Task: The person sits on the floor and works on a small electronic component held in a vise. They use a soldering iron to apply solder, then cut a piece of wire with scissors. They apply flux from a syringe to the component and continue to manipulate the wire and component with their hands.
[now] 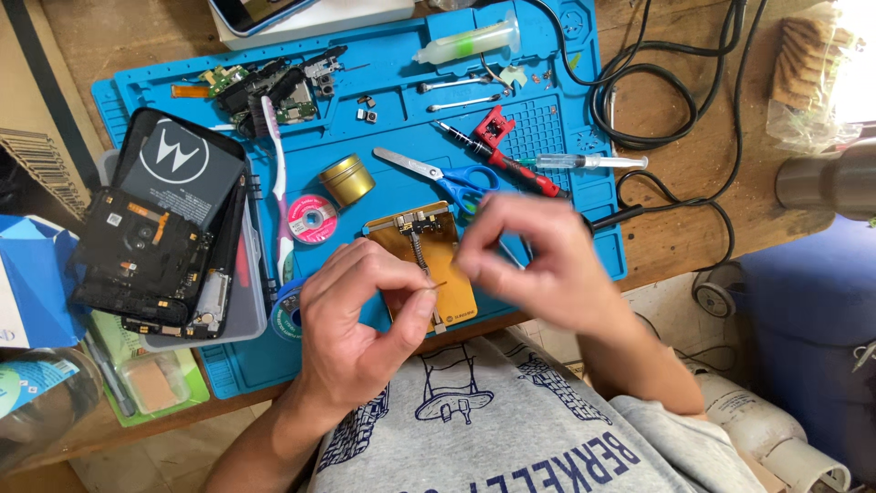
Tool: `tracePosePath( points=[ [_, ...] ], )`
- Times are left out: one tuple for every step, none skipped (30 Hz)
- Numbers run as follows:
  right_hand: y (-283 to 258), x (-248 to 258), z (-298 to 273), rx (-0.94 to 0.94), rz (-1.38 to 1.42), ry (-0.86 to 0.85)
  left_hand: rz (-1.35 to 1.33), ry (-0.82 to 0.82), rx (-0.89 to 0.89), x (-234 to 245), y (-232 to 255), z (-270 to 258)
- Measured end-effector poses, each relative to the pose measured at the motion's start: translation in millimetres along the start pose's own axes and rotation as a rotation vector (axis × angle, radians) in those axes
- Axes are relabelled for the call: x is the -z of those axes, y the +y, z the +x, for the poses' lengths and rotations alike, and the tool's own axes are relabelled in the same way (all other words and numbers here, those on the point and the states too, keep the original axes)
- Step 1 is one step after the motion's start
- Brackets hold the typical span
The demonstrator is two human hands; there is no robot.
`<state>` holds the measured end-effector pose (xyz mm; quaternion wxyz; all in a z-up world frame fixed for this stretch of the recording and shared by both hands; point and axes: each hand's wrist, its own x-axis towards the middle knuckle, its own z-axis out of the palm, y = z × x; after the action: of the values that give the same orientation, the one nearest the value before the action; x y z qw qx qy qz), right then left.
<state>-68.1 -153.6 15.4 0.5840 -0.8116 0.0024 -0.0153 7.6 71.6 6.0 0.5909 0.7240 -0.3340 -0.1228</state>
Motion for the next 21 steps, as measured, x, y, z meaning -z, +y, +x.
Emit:
tracePosePath(
  points=[
    [1.6, 11.3, 7.2, -0.001, 0.000, 0.002, -0.001, -0.002, -0.001, -1.7, -2.0, -0.6],
    [3.2, 22.3, 14.8, 0.047, -0.230, 0.069, -0.018, 0.000, -0.005, -3.1, -4.1, -1.6],
    [4.7, 33.1, 22.6, 0.095, -0.461, 0.133, -0.036, 0.003, -0.010, -4.2, -6.3, -2.6],
    [9.4, 43.9, 31.8, 0.095, -0.460, 0.131, -0.035, 0.004, -0.008, -5.7, -7.0, -2.8],
    [14.1, 54.5, 41.1, 0.148, -0.740, 0.140, -0.042, -0.010, -0.015, -7.2, -7.7, -3.0],
    [18.6, 65.2, 50.2, 0.204, -1.022, 0.144, -0.051, -0.025, -0.023, -8.9, -8.7, -3.4],
    [25.9, 70.4, 60.1, 0.204, -1.023, 0.143, -0.052, -0.023, -0.023, -8.1, -7.9, -3.8],
    [33.4, 76.0, 70.1, 0.229, -1.152, 0.137, -0.072, -0.032, -0.045, -7.6, -7.2, -3.9],
    [40.8, 81.6, 80.4, 0.255, -1.280, 0.131, -0.091, -0.042, -0.068, -6.9, -6.6, -3.8],
    [45.7, 83.3, 85.0, 0.257, -1.281, 0.129, -0.092, -0.039, -0.068, -6.0, -7.2, -4.3],
    [50.6, 84.9, 89.9, 0.301, -1.349, 0.112, -0.116, -0.003, -0.132, -5.0, -8.0, -4.7],
    [56.0, 86.3, 94.7, 0.347, -1.415, 0.092, -0.140, 0.034, -0.194, -4.4, -8.7, -5.7],
    [57.9, 85.7, 96.5, 0.349, -1.415, 0.087, -0.140, 0.038, -0.192, -4.5, -12.5, -7.5],
    [60.3, 84.3, 97.2, 0.349, -1.381, 0.078, -0.117, 0.088, -0.232, -4.7, -15.8, -10.5],
    [63.3, 83.0, 97.8, 0.349, -1.348, 0.068, -0.093, 0.137, -0.272, -5.3, -19.5, -13.6],
    [62.0, 84.0, 93.9, 0.345, -1.344, 0.059, -0.096, 0.138, -0.263, -6.4, -21.1, -15.2],
    [60.9, 85.2, 90.3, 0.330, -1.288, 0.075, -0.094, 0.150, -0.298, -7.5, -23.1, -16.5],
    [59.7, 86.7, 88.0, 0.317, -1.231, 0.089, -0.092, 0.163, -0.331, -8.6, -25.0, -17.5],
    [47.7, 86.8, 79.9, 0.315, -1.227, 0.078, -0.093, 0.167, -0.321, -10.2, -25.2, -18.1],
    [35.9, 86.7, 71.3, 0.301, -0.993, 0.053, -0.080, 0.129, -0.331, -11.7, -25.6, -18.9],
    [24.0, 87.1, 63.2, 0.284, -0.759, 0.031, -0.067, 0.090, -0.340, -13.3, -26.0, -19.5]
  ],
)
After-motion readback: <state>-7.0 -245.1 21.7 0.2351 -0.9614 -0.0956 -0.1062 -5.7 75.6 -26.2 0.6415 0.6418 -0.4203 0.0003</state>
